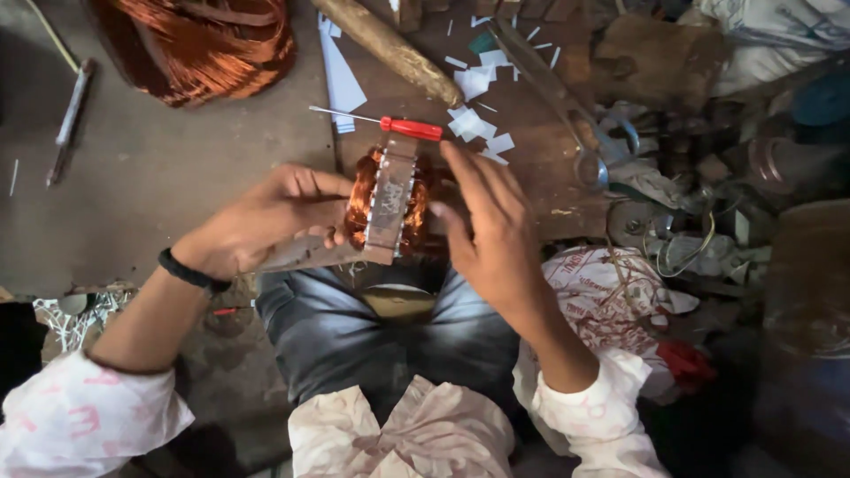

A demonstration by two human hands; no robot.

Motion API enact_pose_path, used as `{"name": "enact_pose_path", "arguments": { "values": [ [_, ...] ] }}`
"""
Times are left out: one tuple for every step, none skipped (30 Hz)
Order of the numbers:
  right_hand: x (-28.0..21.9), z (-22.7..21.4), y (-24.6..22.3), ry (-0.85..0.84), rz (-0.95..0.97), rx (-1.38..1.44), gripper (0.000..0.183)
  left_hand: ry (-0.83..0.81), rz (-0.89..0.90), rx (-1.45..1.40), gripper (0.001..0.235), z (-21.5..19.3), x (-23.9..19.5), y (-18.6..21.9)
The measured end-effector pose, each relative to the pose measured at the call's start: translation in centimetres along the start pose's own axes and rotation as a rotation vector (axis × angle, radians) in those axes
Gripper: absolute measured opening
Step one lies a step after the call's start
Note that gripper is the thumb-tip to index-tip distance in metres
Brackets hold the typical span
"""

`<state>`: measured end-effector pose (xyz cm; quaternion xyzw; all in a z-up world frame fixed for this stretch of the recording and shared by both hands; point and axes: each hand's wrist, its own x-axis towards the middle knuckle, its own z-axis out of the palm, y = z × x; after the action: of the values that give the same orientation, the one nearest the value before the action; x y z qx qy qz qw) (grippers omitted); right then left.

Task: The recorder is rewinding a motor stator by inserting copper wire coils and using insulation strips.

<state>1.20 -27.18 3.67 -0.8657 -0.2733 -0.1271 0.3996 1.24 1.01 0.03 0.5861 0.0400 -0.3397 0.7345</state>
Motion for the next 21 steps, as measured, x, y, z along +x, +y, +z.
{"name": "enact_pose_path", "arguments": {
  "values": [
    [-0.2, 0.3, 0.1, -0.020, 0.009, -0.014, 0.051, -0.032, 0.068, 0.073, 0.031, 0.1, 0.2, 0.3],
    [-0.4, 0.6, 0.3, -0.040, 0.018, -0.028, 0.047, -0.065, 0.137, 0.145, 0.031, 0.3, 0.5, 0.6],
    [-0.6, 0.7, 0.2, -0.037, 0.024, -0.029, 0.047, -0.070, 0.132, 0.148, 0.031, 0.5, 0.7, 1.1],
    [-0.9, 0.8, 0.1, -0.039, 0.053, -0.055, 0.041, -0.069, 0.101, 0.213, 0.030, 0.8, 0.9, 1.5],
    [-1.2, 0.9, 0.1, -0.043, 0.085, -0.082, 0.036, -0.071, 0.068, 0.276, 0.032, 1.1, 1.2, 1.9],
    [-1.5, 0.9, -0.3, -0.042, 0.095, -0.083, 0.036, -0.078, 0.060, 0.276, 0.032, 1.4, 1.1, 2.2],
    [-1.8, 0.8, -0.6, -0.019, 0.119, -0.090, 0.031, -0.061, 0.076, 0.328, 0.026, 1.7, 1.0, 2.5],
    [-2.1, 0.8, -0.9, 0.004, 0.142, -0.097, 0.026, -0.045, 0.093, 0.381, 0.021, 1.9, 1.0, 2.9],
    [-2.2, 0.7, -1.1, 0.003, 0.152, -0.099, 0.026, -0.052, 0.085, 0.379, 0.021, 2.0, 1.0, 2.8],
    [-2.3, 0.7, -1.2, 0.026, 0.185, -0.086, 0.021, -0.012, 0.125, 0.496, 0.024, 2.1, 1.0, 2.8],
    [-2.4, 0.7, -1.3, 0.047, 0.218, -0.072, 0.017, 0.029, 0.165, 0.612, 0.027, 2.1, 0.9, 2.7],
    [-2.5, 0.7, -1.4, 0.044, 0.228, -0.073, 0.017, 0.022, 0.158, 0.609, 0.027, 2.6, 0.8, 2.8],
    [-2.5, 0.8, -1.4, 0.050, 0.242, -0.066, 0.015, 0.140, 0.197, 0.833, 0.029, 3.1, 0.6, 3.1],
    [-2.4, 0.8, -1.5, 0.056, 0.256, -0.060, 0.013, 0.259, 0.237, 1.056, 0.031, 3.5, 0.4, 3.3],
    [-2.5, 0.9, -1.4, 0.054, 0.258, -0.060, 0.013, 0.257, 0.235, 1.055, 0.031, 3.3, 0.5, 3.2],
    [-2.5, 1.1, -1.4, 0.057, 0.245, -0.054, 0.012, 0.247, 0.235, 1.087, 0.028, 3.2, 0.5, 3.2],
    [-2.5, 1.3, -1.4, 0.059, 0.230, -0.047, 0.012, 0.240, 0.235, 1.119, 0.026, 3.0, 0.5, 3.1],
    [-2.6, 1.4, -1.3, 0.056, 0.230, -0.045, 0.012, 0.242, 0.231, 1.117, 0.026, 3.1, 0.4, 3.1],
    [-2.6, 1.5, -1.2, 0.045, 0.238, -0.030, 0.012, 0.282, 0.214, 1.148, 0.029, 3.2, 0.5, 3.0],
    [-2.7, 1.6, -1.1, 0.035, 0.246, -0.015, 0.012, 0.322, 0.197, 1.179, 0.031, 3.3, 0.5, 2.9],
    [-2.8, 1.6, -1.1, 0.030, 0.252, -0.013, 0.012, 0.319, 0.190, 1.176, 0.031, 3.4, 0.3, 2.7]
  ]
}}
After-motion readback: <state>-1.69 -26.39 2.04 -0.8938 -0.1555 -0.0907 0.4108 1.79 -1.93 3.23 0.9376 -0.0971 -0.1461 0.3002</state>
